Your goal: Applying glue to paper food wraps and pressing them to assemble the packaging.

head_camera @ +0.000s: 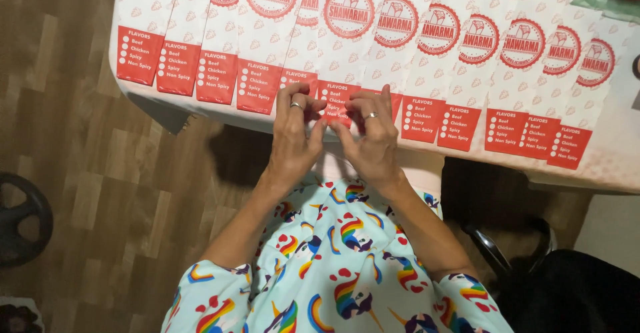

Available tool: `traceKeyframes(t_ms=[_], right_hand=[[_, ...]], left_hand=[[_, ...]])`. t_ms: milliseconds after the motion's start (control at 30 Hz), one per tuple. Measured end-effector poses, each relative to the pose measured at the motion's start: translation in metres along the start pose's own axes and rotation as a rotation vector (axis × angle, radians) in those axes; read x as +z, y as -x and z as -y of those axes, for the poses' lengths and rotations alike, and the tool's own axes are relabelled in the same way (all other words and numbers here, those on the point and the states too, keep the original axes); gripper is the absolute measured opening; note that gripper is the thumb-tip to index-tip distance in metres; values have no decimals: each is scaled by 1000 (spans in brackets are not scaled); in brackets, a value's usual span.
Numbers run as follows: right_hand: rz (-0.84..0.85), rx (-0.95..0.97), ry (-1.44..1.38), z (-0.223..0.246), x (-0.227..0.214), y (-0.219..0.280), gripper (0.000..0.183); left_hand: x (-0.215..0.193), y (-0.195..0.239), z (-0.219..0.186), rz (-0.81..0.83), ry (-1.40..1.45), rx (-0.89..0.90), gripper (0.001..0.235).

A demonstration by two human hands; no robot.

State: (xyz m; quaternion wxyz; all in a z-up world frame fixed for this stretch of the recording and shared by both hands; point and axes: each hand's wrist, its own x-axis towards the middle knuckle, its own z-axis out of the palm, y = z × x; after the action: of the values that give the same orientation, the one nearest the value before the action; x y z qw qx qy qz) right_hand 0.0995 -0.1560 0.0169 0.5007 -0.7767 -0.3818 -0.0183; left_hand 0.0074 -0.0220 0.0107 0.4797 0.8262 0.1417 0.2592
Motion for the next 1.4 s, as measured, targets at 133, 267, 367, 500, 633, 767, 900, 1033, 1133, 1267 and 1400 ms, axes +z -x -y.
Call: traceKeyframes(t_ms=[133, 267, 367, 500, 633, 767, 900, 1033, 1133, 1267, 1400], right_hand=[[44, 17, 10, -10, -2, 7, 23], [94, 49, -36, -5, -13, 2, 18], [88, 59, -30, -3, -13, 1, 20], [83, 44, -9, -4, -14, 0, 22], [76, 54, -35, 12, -19, -6, 22], [10, 10, 48, 2, 1, 1, 27], [45, -30, 60, -9, 0, 2, 25], [90, -5, 12, -9, -12, 1, 19], [62, -51, 44, 1, -15, 3, 17], [23, -174, 46, 6, 0, 3, 18], [70, -221, -37, 14, 29, 2, 21]], left_hand=[[2, 4, 0, -17, -20, -20, 20], [6, 5, -7, -66, 11, -10, 15], [22, 13, 3, -121, -8, 22, 18], [24, 12, 5, -136, -25, 61, 33], [23, 13, 7, -161, 12, 47, 18], [25, 17, 8, -168, -42, 61, 16], [26, 16, 10, -174, -44, 54, 14], [28, 18, 13, -173, -11, 80, 16], [18, 20, 2, -203, 23, 155, 23], [-16, 25, 16, -266, -81, 312, 24], [-60, 17, 25, -262, -170, 350, 27]])
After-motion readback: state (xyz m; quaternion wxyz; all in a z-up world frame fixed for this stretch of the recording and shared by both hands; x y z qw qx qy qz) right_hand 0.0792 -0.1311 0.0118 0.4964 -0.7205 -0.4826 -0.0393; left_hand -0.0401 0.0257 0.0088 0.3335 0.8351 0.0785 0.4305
